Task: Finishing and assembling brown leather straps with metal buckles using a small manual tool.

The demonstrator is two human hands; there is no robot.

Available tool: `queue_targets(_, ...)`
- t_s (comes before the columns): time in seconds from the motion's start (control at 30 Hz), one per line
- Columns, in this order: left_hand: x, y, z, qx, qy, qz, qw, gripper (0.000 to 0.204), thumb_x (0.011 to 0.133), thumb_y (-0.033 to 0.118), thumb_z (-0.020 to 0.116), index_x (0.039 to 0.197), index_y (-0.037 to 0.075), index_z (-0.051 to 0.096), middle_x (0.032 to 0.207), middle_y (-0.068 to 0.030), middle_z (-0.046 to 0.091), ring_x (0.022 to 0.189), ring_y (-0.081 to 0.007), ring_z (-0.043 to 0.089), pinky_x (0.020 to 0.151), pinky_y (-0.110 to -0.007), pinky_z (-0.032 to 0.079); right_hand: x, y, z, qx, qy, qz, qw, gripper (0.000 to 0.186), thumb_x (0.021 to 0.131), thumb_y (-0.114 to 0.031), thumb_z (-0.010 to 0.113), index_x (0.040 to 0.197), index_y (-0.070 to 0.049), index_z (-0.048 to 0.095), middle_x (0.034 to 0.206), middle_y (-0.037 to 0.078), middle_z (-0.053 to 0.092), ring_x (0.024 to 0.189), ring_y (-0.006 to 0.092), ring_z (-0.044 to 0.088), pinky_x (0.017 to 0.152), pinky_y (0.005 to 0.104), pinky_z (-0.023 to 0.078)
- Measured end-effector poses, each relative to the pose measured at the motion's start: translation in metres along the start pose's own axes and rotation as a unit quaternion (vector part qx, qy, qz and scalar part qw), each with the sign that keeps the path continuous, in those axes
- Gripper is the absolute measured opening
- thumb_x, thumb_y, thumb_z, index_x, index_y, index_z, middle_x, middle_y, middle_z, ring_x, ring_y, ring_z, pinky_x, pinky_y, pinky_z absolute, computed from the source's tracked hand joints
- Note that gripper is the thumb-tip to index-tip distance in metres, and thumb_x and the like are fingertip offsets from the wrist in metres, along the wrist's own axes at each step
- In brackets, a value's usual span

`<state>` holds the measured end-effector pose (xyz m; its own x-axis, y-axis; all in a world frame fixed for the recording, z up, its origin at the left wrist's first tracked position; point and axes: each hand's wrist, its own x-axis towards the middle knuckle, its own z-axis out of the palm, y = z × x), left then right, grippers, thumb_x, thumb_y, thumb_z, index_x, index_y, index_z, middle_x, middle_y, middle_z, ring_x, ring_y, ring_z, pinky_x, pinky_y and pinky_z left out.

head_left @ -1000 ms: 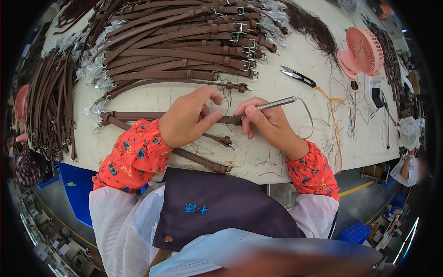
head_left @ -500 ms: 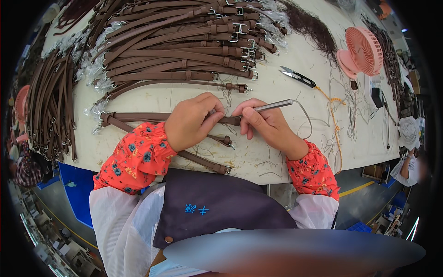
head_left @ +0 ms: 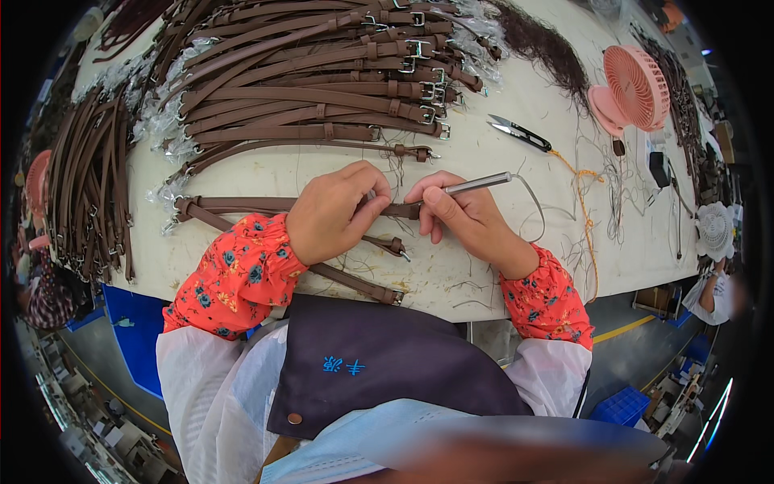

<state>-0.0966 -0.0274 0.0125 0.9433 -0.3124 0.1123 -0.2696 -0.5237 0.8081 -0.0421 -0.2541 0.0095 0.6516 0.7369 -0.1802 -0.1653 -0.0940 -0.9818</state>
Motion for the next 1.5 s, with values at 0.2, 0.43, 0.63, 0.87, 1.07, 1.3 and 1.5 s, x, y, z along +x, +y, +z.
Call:
queue_targets(0.2, 0.000, 0.000, 0.001, -0.002, -0.001, -0.008, 1.000, 0.006, 0.087, 0.001, 0.061, 0.093, 0.001, 0.060, 0.086, -0.0103, 0.059, 0.067, -0.0219, 0.059, 0.061, -0.031, 0.047, 0.000, 0.000, 0.000, -0.001, -0.002, 0.001, 1.000, 0.033, 0.104, -0.032, 0.047, 0.104, -0.003, 0.062, 0.069, 0.001, 0.060, 0.058, 0.0075, 0.055, 0.053, 0.0217, 0.044)
queue_targets(0.43, 0.001, -0.003, -0.002, -0.020, 0.027, -0.020, 0.999, 0.008, 0.087, 0.002, 0.062, 0.094, 0.002, 0.059, 0.090, -0.0105, 0.059, 0.073, -0.0233, 0.060, 0.063, -0.032, 0.048, -0.001, 0.000, -0.001, 0.002, -0.003, -0.005, 1.000, 0.033, 0.104, -0.032, 0.047, 0.105, -0.002, 0.062, 0.070, 0.002, 0.060, 0.058, 0.0076, 0.055, 0.053, 0.0216, 0.045)
queue_targets(0.63, 0.002, -0.002, -0.012, 0.140, 0.012, 0.080, 0.987, 0.017, 0.078, 0.009, 0.072, 0.090, 0.005, 0.060, 0.094, -0.0085, 0.061, 0.085, -0.0274, 0.060, 0.077, -0.037, 0.048, -0.002, 0.001, -0.003, 0.025, 0.026, -0.039, 0.999, 0.033, 0.104, -0.030, 0.045, 0.109, -0.001, 0.059, 0.074, 0.004, 0.061, 0.063, 0.0087, 0.057, 0.059, 0.0224, 0.046)
queue_targets(0.87, 0.002, -0.008, -0.002, 0.235, 0.064, 0.187, 0.952, 0.021, 0.073, 0.005, 0.075, 0.083, 0.006, 0.057, 0.082, -0.0062, 0.058, 0.070, -0.0274, 0.057, 0.063, -0.037, 0.048, 0.000, 0.005, -0.002, 0.033, 0.030, -0.078, 0.996, 0.035, 0.105, -0.032, 0.044, 0.113, -0.001, 0.056, 0.079, 0.005, 0.062, 0.069, 0.0099, 0.058, 0.064, 0.0237, 0.047)
queue_targets(1.07, 0.001, 0.006, -0.010, 0.034, -0.027, -0.029, 0.999, 0.019, 0.078, 0.003, 0.073, 0.087, 0.004, 0.056, 0.084, -0.0074, 0.055, 0.063, -0.0265, 0.056, 0.058, -0.035, 0.047, -0.001, 0.005, -0.001, 0.045, 0.018, -0.079, 0.996, 0.035, 0.105, -0.032, 0.044, 0.113, -0.001, 0.057, 0.080, 0.005, 0.062, 0.069, 0.0100, 0.058, 0.064, 0.0239, 0.047)
queue_targets(1.3, -0.006, -0.007, 0.006, 0.141, 0.013, 0.071, 0.987, 0.013, 0.081, 0.003, 0.070, 0.089, 0.005, 0.060, 0.089, -0.0069, 0.058, 0.070, -0.0256, 0.061, 0.061, -0.035, 0.049, -0.002, 0.001, -0.001, 0.034, -0.004, -0.041, 0.999, 0.035, 0.105, -0.033, 0.045, 0.111, -0.002, 0.058, 0.079, 0.004, 0.061, 0.067, 0.0091, 0.057, 0.063, 0.0232, 0.047)
queue_targets(1.5, -0.003, -0.007, 0.005, 0.108, 0.018, 0.064, 0.992, 0.012, 0.080, 0.003, 0.069, 0.089, 0.004, 0.061, 0.093, -0.0081, 0.062, 0.073, -0.0302, 0.063, 0.065, -0.037, 0.051, -0.001, 0.001, -0.001, 0.029, -0.020, -0.024, 0.999, 0.035, 0.105, -0.034, 0.044, 0.111, -0.002, 0.059, 0.078, 0.004, 0.061, 0.068, 0.0088, 0.057, 0.063, 0.0228, 0.047)
